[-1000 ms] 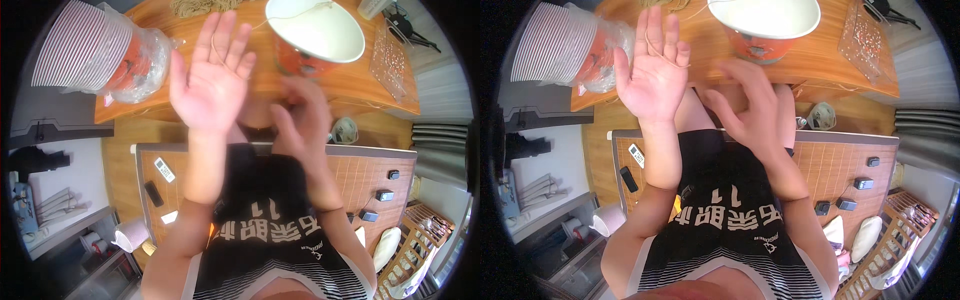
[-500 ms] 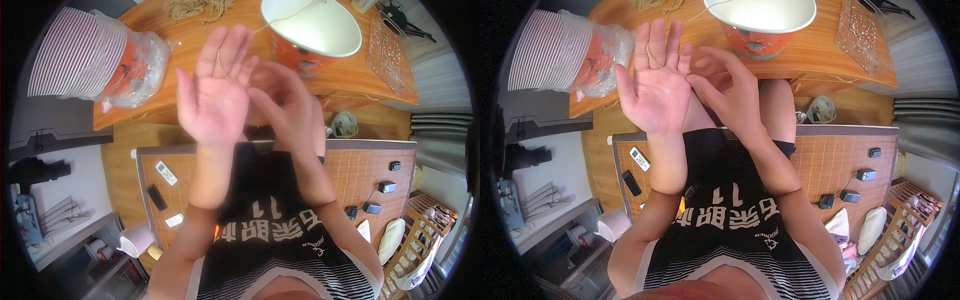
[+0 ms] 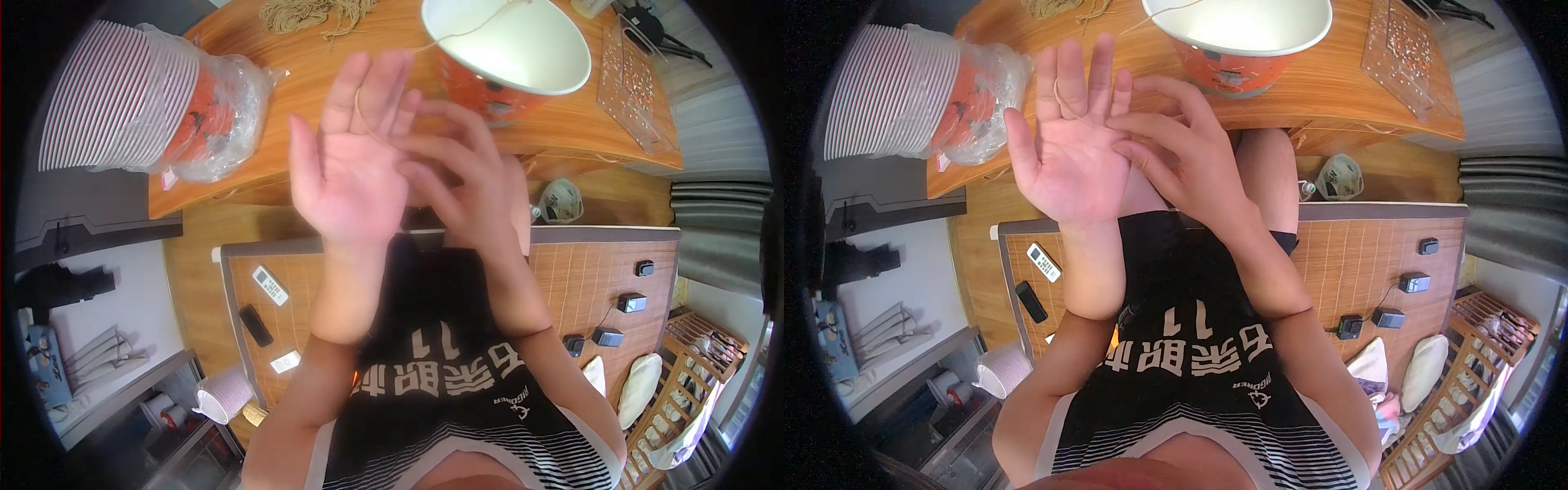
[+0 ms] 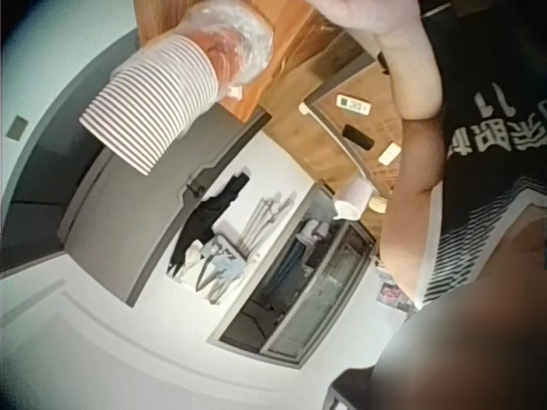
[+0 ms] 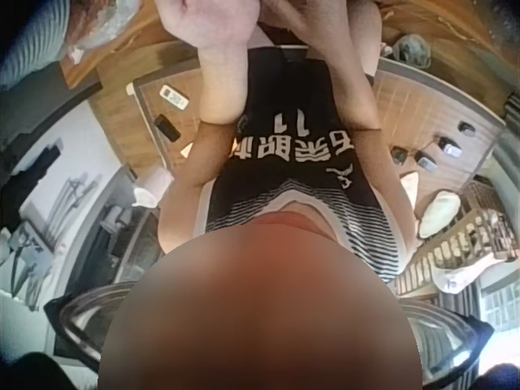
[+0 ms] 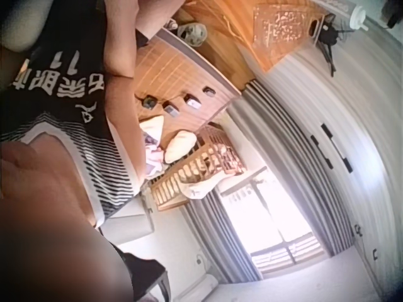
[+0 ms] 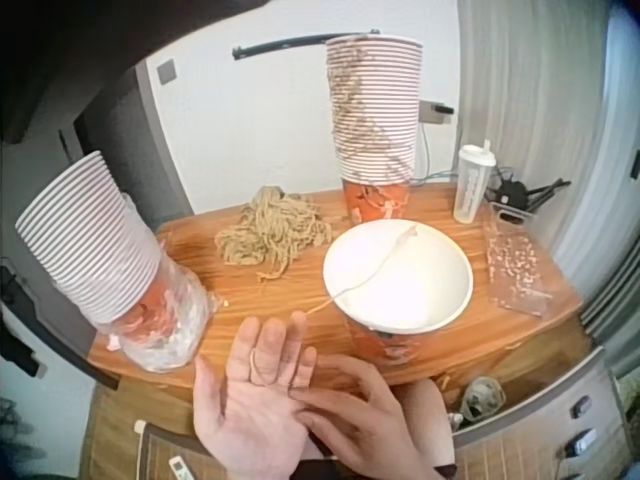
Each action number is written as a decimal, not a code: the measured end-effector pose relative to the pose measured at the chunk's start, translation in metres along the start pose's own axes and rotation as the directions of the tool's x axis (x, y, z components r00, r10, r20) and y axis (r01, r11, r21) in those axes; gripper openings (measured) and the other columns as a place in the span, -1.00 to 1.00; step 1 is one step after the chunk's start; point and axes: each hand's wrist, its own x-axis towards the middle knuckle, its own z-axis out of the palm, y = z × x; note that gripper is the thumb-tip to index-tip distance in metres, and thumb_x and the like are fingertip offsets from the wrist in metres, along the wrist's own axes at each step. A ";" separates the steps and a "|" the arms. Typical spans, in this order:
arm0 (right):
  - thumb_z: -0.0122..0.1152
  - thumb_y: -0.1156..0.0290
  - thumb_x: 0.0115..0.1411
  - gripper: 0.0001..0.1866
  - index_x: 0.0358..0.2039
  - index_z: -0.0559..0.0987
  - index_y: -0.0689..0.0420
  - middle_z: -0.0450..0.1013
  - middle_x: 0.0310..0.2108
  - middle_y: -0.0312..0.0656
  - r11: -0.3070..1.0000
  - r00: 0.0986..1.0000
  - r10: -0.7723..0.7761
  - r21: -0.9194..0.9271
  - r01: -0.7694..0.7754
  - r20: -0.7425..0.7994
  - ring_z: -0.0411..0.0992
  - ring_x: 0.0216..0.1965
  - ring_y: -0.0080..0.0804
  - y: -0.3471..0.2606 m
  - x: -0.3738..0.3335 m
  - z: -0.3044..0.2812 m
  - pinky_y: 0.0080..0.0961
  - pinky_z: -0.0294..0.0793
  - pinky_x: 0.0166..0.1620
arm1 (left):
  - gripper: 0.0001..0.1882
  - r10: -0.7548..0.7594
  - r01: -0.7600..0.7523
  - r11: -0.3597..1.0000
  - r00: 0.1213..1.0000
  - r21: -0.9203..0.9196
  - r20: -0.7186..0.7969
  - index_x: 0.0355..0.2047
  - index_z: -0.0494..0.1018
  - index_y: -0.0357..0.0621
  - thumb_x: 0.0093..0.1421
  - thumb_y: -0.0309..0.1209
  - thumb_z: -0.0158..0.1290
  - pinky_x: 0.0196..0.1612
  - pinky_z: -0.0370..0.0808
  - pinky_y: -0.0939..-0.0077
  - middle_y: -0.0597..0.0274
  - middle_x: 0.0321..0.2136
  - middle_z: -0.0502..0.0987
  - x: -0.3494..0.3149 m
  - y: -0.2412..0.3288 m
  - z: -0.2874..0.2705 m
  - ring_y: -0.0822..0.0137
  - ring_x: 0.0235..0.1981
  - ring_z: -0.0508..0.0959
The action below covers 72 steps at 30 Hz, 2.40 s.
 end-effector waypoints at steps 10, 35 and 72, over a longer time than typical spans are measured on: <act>0.34 0.48 0.05 -0.84 -0.30 0.61 0.07 0.52 -0.20 -0.27 0.889 0.988 -0.148 -0.431 0.153 0.046 0.50 -0.18 -0.29 0.012 -0.003 -0.024 -0.41 0.51 -0.17 | -0.40 0.052 0.117 0.598 0.981 0.793 -0.184 0.38 0.12 -0.20 0.46 -0.11 -0.24 0.32 0.16 0.14 -0.01 0.20 0.41 -0.015 0.013 -0.013 -0.05 0.26 0.33; 0.24 0.51 0.18 -0.94 -0.33 0.57 0.20 0.50 -0.41 -0.10 0.951 0.993 -0.060 -0.297 0.087 0.099 0.48 -0.32 -0.08 -0.012 0.020 -0.074 -0.31 0.47 -0.23 | -0.87 0.164 -0.538 -0.157 0.813 0.828 0.559 -0.42 0.62 -0.04 0.00 -0.43 0.35 -0.42 0.24 0.49 0.34 -0.70 0.45 0.013 -0.006 0.010 0.34 -0.69 0.32; 0.14 0.32 0.28 -0.76 -0.19 0.64 0.20 0.58 -0.33 0.02 0.884 0.874 0.057 -0.432 0.181 0.482 0.56 -0.29 -0.07 -0.009 0.116 -0.115 -0.30 0.50 -0.17 | -0.84 0.328 -0.361 -0.361 0.814 0.860 0.480 -0.50 0.55 0.01 -0.02 -0.46 0.36 -0.41 0.22 0.46 0.37 -0.67 0.50 0.031 -0.037 0.002 0.35 -0.66 0.41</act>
